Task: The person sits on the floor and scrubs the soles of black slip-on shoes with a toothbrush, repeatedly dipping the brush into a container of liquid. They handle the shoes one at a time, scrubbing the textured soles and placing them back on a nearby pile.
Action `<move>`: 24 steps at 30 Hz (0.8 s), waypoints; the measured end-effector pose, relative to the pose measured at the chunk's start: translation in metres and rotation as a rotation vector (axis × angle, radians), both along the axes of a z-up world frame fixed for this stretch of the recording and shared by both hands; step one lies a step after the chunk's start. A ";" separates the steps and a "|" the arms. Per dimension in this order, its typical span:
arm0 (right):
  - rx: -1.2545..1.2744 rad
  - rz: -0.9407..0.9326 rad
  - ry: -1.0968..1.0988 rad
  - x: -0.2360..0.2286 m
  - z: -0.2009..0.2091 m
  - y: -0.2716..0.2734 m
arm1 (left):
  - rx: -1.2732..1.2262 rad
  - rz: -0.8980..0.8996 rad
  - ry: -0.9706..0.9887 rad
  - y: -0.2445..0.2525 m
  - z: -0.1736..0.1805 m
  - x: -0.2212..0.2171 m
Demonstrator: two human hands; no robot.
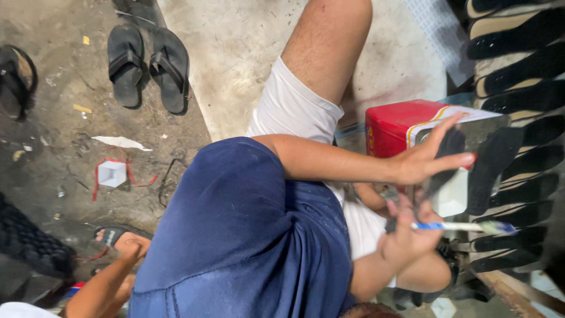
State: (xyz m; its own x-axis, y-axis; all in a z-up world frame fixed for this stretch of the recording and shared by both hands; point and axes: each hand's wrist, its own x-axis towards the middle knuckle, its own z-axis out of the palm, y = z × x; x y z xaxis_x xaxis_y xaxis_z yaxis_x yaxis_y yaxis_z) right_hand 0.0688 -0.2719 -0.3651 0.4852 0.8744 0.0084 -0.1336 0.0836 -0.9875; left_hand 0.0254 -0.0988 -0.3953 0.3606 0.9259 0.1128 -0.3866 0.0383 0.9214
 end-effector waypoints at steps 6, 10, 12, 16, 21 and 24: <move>0.166 0.107 -0.026 -0.022 -0.003 0.003 | -0.656 -0.492 -0.643 0.005 0.007 -0.009; -0.050 -0.136 -0.093 0.008 -0.004 -0.008 | -0.930 -0.634 -0.685 0.015 0.021 -0.028; -0.216 -0.230 -0.193 0.022 0.003 -0.016 | -0.990 -0.654 -0.417 0.024 0.028 -0.055; -0.372 -0.273 -0.582 0.066 0.016 -0.026 | -1.132 -0.623 -0.037 -0.002 0.011 -0.129; -0.562 -0.110 -1.231 0.099 0.029 -0.002 | -1.350 -0.671 -0.291 -0.035 -0.024 -0.158; -0.651 -0.062 -1.410 0.100 0.018 0.023 | -1.380 -0.692 -0.383 -0.030 -0.031 -0.152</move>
